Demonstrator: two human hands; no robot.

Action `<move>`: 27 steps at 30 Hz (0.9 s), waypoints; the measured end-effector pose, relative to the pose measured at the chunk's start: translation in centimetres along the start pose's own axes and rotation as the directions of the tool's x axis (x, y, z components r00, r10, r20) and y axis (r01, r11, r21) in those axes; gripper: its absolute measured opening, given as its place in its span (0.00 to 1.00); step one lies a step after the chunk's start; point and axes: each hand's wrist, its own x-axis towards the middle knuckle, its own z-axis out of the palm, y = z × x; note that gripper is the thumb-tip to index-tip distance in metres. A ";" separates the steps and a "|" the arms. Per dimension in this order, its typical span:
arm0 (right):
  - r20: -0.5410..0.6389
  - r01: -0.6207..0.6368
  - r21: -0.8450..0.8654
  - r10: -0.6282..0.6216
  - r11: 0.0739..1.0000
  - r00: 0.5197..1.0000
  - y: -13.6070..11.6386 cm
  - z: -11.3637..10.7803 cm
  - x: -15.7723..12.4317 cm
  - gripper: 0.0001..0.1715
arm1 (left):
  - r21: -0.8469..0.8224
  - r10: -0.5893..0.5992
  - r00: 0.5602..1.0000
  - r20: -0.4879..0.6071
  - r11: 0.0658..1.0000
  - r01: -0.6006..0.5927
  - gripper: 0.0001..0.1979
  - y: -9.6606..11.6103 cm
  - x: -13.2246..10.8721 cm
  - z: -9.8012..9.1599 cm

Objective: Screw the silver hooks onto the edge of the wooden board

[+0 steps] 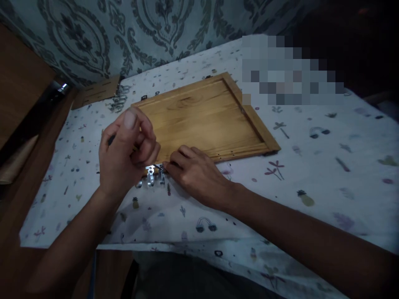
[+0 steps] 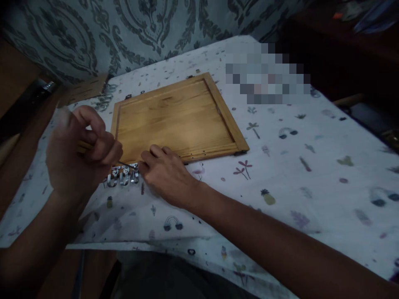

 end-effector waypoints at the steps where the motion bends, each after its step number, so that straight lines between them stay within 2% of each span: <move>1: 0.001 0.001 0.001 -0.001 1.000 1.000 0.0 0.0 0.0 0.05 | -0.002 -0.014 0.999 0.039 1.000 0.014 0.18 0.0 0.2 -0.1; 4: 0.001 0.006 0.000 -0.006 1.000 1.000 0.1 -0.1 0.0 0.05 | -0.010 -0.036 0.992 0.121 0.999 0.037 0.19 -0.1 0.6 -0.4; 7: 0.004 0.005 0.000 -0.005 1.000 1.000 0.1 -0.1 0.0 0.06 | -0.019 -0.029 0.992 0.125 0.999 0.032 0.18 0.0 0.6 -0.5; 14: 0.009 -0.004 0.008 0.004 1.000 1.000 0.0 0.0 0.1 0.07 | 0.039 0.119 0.988 -0.095 0.992 -0.116 0.20 0.6 -0.2 0.1; 20: 0.006 -0.005 -0.005 0.005 1.000 1.000 0.1 -0.1 0.0 0.07 | 0.072 0.123 0.963 -0.241 0.991 -0.108 0.22 0.2 -0.3 0.6; 23: 0.007 0.000 0.000 0.000 1.000 1.000 0.1 -0.1 0.0 0.07 | 0.072 0.139 0.948 -0.286 0.990 -0.124 0.22 0.0 -0.2 0.7; 27: 0.007 -0.004 0.001 0.004 1.000 1.000 0.0 -0.1 0.0 0.08 | 0.086 0.167 0.942 -0.291 0.985 -0.148 0.19 -0.1 -0.1 0.6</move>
